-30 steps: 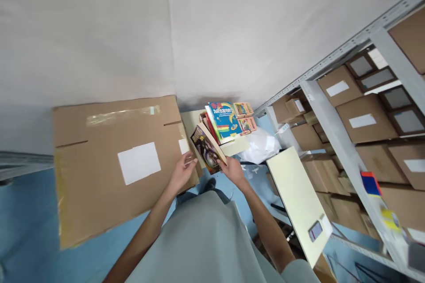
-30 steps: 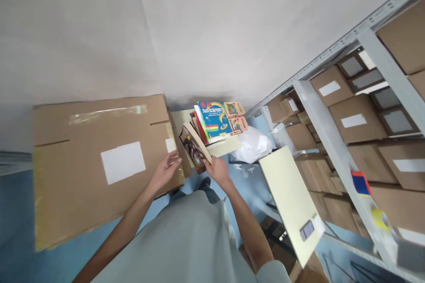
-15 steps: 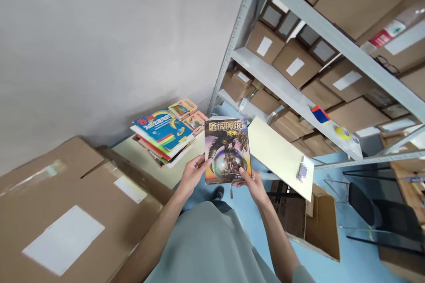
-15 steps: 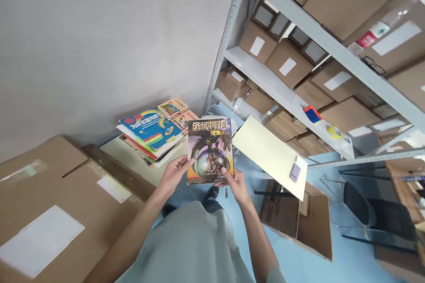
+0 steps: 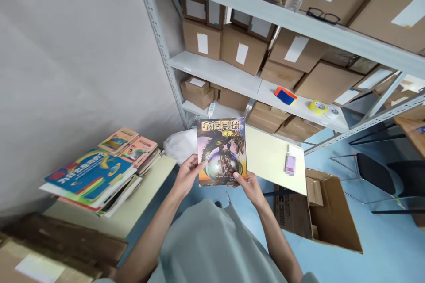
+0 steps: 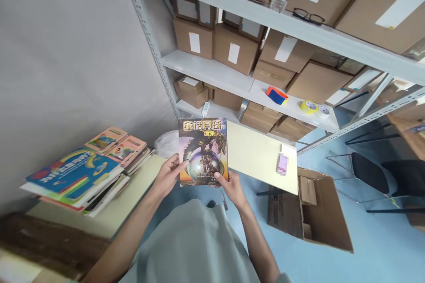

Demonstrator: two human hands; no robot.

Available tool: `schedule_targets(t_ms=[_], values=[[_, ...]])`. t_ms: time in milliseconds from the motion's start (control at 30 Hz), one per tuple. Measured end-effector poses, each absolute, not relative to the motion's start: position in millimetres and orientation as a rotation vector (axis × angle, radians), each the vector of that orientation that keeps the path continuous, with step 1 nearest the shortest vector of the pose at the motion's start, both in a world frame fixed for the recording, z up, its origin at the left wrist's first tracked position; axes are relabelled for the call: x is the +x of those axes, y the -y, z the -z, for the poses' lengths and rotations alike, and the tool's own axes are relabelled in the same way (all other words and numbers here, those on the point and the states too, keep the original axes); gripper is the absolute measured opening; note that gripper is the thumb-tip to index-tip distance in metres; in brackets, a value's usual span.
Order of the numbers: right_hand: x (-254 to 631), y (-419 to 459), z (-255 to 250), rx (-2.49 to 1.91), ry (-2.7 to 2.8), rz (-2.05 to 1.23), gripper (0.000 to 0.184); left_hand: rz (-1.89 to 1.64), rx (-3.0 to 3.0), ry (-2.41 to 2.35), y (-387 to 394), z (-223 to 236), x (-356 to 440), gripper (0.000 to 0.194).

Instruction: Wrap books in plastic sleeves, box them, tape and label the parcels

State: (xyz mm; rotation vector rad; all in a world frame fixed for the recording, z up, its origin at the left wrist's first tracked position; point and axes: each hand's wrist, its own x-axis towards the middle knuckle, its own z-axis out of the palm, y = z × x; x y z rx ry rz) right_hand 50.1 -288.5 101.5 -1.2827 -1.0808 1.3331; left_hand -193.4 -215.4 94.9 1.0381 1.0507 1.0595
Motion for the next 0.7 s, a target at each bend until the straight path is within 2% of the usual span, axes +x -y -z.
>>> schedule_targets(t_ms=[133, 300, 467, 600, 700], values=[[95, 278, -78, -1.394, 1.093, -1.261, 0.06, -1.037, 1.005, -1.045, 203, -89, -145, 0.055], [124, 254, -59, -1.664, 1.109, -0.759, 0.076, -1.058, 1.065, -1.201, 181, -70, -103, 0.052], [107, 223, -74, -1.644, 1.238, -0.886, 0.064, -1.064, 1.057, -1.199, 160, -48, -54, 0.055], [89, 195, -89, -1.891, 1.178, -0.771, 0.071, -0.983, 1.216, -1.188, 162, -41, -22, 0.044], [92, 173, -91, -2.025, 1.043, -0.67, 0.059, -0.896, 1.4, -1.166, 157, -44, -12, 0.045]])
